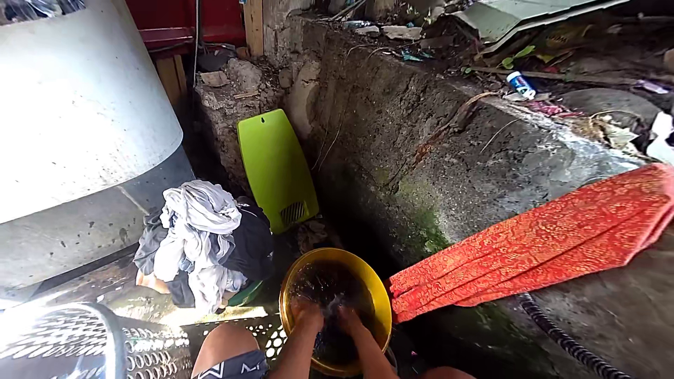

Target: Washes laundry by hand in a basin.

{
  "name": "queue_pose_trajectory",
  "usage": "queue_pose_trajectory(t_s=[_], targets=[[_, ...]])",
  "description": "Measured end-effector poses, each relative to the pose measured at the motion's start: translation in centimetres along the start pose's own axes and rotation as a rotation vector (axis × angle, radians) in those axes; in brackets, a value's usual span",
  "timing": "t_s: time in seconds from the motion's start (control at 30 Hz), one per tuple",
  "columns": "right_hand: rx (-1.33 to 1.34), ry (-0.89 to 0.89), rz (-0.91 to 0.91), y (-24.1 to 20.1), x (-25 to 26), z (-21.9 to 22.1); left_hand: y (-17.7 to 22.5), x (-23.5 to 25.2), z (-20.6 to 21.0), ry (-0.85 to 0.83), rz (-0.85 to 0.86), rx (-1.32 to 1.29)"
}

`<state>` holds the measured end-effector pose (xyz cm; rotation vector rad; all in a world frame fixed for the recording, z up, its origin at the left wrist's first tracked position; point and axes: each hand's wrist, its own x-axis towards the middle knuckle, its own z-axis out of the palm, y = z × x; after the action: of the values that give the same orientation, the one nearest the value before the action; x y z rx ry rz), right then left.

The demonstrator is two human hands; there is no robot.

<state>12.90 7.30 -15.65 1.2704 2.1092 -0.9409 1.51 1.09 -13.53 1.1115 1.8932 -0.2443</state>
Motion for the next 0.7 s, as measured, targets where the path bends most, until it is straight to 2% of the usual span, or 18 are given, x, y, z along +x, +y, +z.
queue_pose_trajectory(t_s=[0.07, 0.13, 0.23, 0.3, 0.37, 0.43, 0.5, 0.53, 0.63, 0.7], targets=[[0.219, 0.185, -0.157, -0.4, -1.3, -2.1, -0.1, -2.0, -1.4, 0.099, 0.025, -0.081], [0.410, 0.295, -0.426, -2.1, -4.5, -5.8, 0.0, -4.3, -3.4, 0.233, 0.142, -0.234], [0.686, 0.530, -0.844, -4.2, -11.1, -10.7, 1.4, -8.9, -7.0, 0.497, 0.515, -0.644], [0.871, 0.580, -1.013, -3.7, -14.0, -12.0, 3.0, -13.2, -9.7, 0.582, 0.741, -0.871], [0.923, 0.475, -0.997, -2.9, -15.2, -11.5, 4.4, -17.1, -12.2, 0.571, 0.855, -1.138], [0.961, 0.366, -0.803, -3.5, -14.9, -8.8, 5.1, -20.3, -14.1, 0.561, 0.894, -1.407], [1.022, 0.423, -0.567, -5.0, -12.7, -6.0, 5.3, -21.6, -15.0, 0.589, 0.897, -1.646], [1.056, 0.503, -0.512, -5.5, -11.9, -5.3, 5.0, -21.3, -14.8, 0.619, 0.881, -1.727], [1.232, 0.758, -0.564, -6.3, -11.5, -6.4, 2.6, -17.1, -11.6, 0.729, 0.699, -1.792], [1.230, 0.838, -0.673, -6.2, -11.9, -8.0, 0.2, -12.9, -7.6, 0.603, 0.409, -1.725]])
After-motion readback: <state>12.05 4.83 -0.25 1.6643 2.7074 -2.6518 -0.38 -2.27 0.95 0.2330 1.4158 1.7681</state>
